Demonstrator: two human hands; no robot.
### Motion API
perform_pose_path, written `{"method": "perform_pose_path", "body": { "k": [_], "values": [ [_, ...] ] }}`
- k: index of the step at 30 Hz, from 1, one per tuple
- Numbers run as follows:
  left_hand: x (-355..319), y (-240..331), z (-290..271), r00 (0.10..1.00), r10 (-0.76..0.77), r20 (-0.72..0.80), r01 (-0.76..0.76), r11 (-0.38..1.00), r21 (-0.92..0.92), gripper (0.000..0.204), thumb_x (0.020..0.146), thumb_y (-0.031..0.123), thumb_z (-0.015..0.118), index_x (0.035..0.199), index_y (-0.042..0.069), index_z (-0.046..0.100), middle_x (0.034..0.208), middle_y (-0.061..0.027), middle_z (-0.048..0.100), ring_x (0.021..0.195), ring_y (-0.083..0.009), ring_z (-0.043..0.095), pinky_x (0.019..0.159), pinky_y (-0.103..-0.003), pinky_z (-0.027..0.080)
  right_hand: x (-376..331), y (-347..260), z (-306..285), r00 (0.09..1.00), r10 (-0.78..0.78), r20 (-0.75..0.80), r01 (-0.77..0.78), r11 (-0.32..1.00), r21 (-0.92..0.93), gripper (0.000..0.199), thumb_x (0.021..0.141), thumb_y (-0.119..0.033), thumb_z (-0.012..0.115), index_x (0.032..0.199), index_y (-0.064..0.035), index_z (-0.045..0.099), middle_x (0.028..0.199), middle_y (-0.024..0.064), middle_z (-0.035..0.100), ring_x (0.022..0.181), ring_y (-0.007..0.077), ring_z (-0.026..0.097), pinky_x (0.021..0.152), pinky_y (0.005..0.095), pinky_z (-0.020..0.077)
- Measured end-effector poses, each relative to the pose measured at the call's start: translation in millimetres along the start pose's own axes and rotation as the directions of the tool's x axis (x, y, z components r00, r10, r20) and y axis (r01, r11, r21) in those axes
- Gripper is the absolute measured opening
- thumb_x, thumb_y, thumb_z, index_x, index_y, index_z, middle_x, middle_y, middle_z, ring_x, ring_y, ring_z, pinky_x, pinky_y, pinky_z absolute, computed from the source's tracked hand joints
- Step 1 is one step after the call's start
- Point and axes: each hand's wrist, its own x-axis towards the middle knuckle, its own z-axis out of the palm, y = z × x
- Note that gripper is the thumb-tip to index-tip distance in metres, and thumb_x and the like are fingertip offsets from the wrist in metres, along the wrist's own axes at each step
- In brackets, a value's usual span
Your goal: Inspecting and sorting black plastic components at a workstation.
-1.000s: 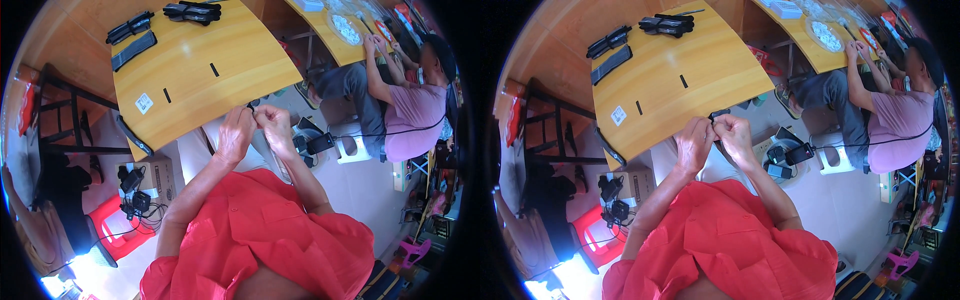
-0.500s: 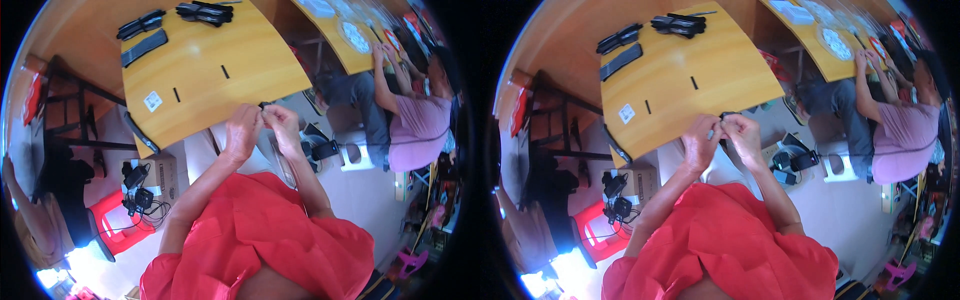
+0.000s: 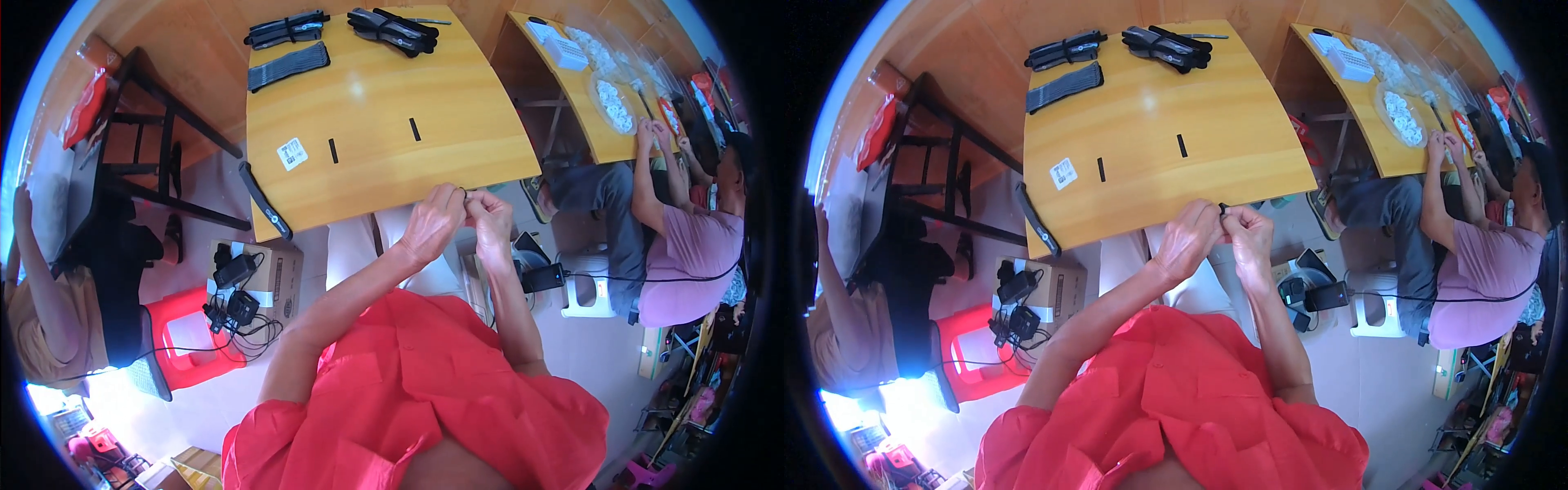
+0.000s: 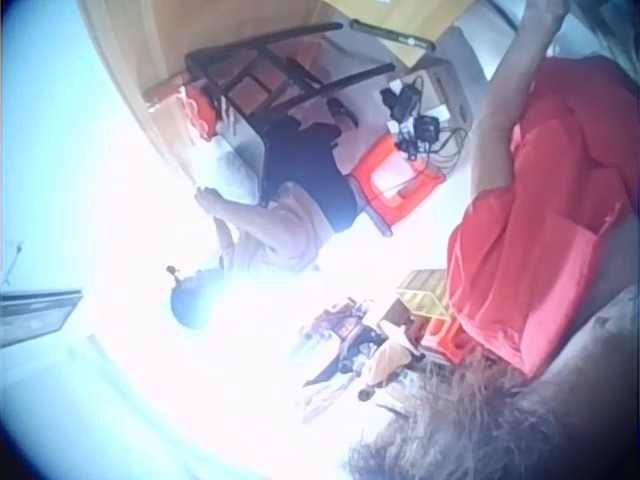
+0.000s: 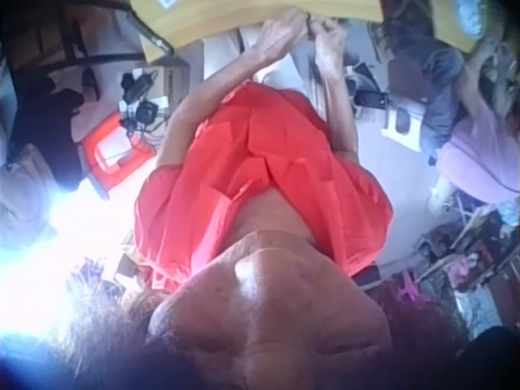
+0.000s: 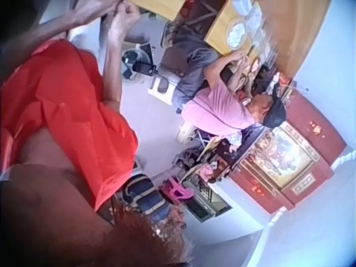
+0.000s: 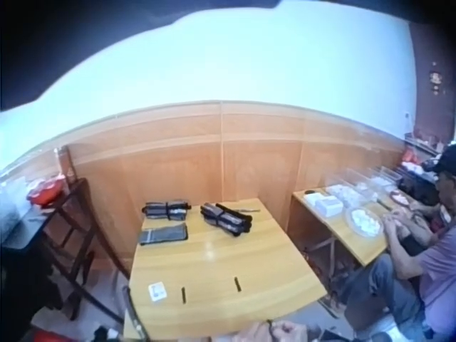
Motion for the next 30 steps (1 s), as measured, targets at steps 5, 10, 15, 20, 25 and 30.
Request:
{"method": "perform_pose_path", "body": {
  "k": [5,10,15,20,25,30],
  "values": [
    [2,-1,4,0.976,-0.215,-0.027,0.204,0.954,-0.220,0.009,0.068,0.002,0.057,0.074,-0.001,0.051,0.071,-0.0151,0.050,0.065,-0.0294,0.053,0.057,-0.035,0.046,-5,-5,4,0.998,-0.048,-0.030,0.048,0.999,0.007,0.012,0.079,0.000,0.052,0.080,0.0018,0.063,0.070,0.0033,0.061,0.057,0.0088,0.057,0.054,0.0222,0.0491],
    [1,-18,3,0.690,-0.618,0.377,0.643,0.283,-0.712,0.010,0.080,0.004,0.056,0.086,-0.004,0.058,0.073,-0.0070,0.060,0.066,-0.0106,0.059,0.060,-0.023,0.051,-6,-20,0,0.993,-0.017,0.120,0.024,0.998,-0.057,0.011,0.077,0.000,0.053,0.082,0.0065,0.061,0.068,0.0117,0.062,0.055,0.0142,0.060,0.051,0.0232,0.0507],
    [10,-12,-15,0.740,-0.528,0.417,0.637,0.351,-0.687,0.013,0.083,0.009,0.058,0.085,-0.004,0.056,0.073,-0.0057,0.059,0.065,-0.0111,0.057,0.060,-0.024,0.048,-5,-25,1,0.989,0.010,0.145,-0.001,0.998,-0.067,0.012,0.078,0.000,0.054,0.085,0.0066,0.060,0.070,0.0121,0.063,0.057,0.0143,0.061,0.051,0.0230,0.0511],
    [8,-14,-21,0.805,-0.455,0.381,0.593,0.583,-0.555,0.014,0.086,0.013,0.055,0.083,0.001,0.053,0.072,-0.0049,0.059,0.069,-0.0111,0.058,0.063,-0.025,0.047,-8,-33,5,0.977,-0.032,0.211,0.042,0.998,-0.045,0.011,0.079,0.000,0.053,0.084,0.0063,0.061,0.070,0.0112,0.062,0.057,0.0140,0.061,0.054,0.0232,0.0517],
    [11,-10,-34,0.931,-0.152,0.332,0.231,0.950,-0.212,0.021,0.088,0.018,0.050,0.077,0.001,0.049,0.058,-0.0100,0.051,0.052,-0.0169,0.051,0.051,-0.031,0.041,-11,-34,0,0.937,-0.015,0.348,0.046,0.996,-0.081,0.010,0.078,-0.002,0.053,0.081,0.0037,0.061,0.068,0.0074,0.061,0.056,0.0123,0.059,0.055,0.0240,0.0495],
    [17,-2,-50,0.820,-0.277,0.501,0.528,0.704,-0.475,0.023,0.089,0.017,0.045,0.072,0.001,0.048,0.053,-0.0122,0.049,0.048,-0.0243,0.049,0.049,-0.033,0.040,-16,-36,-1,0.920,0.058,0.387,-0.095,0.993,0.077,0.010,0.078,-0.003,0.053,0.083,0.0043,0.058,0.068,0.0072,0.059,0.057,0.0132,0.059,0.057,0.0235,0.0494]
  ]
}}
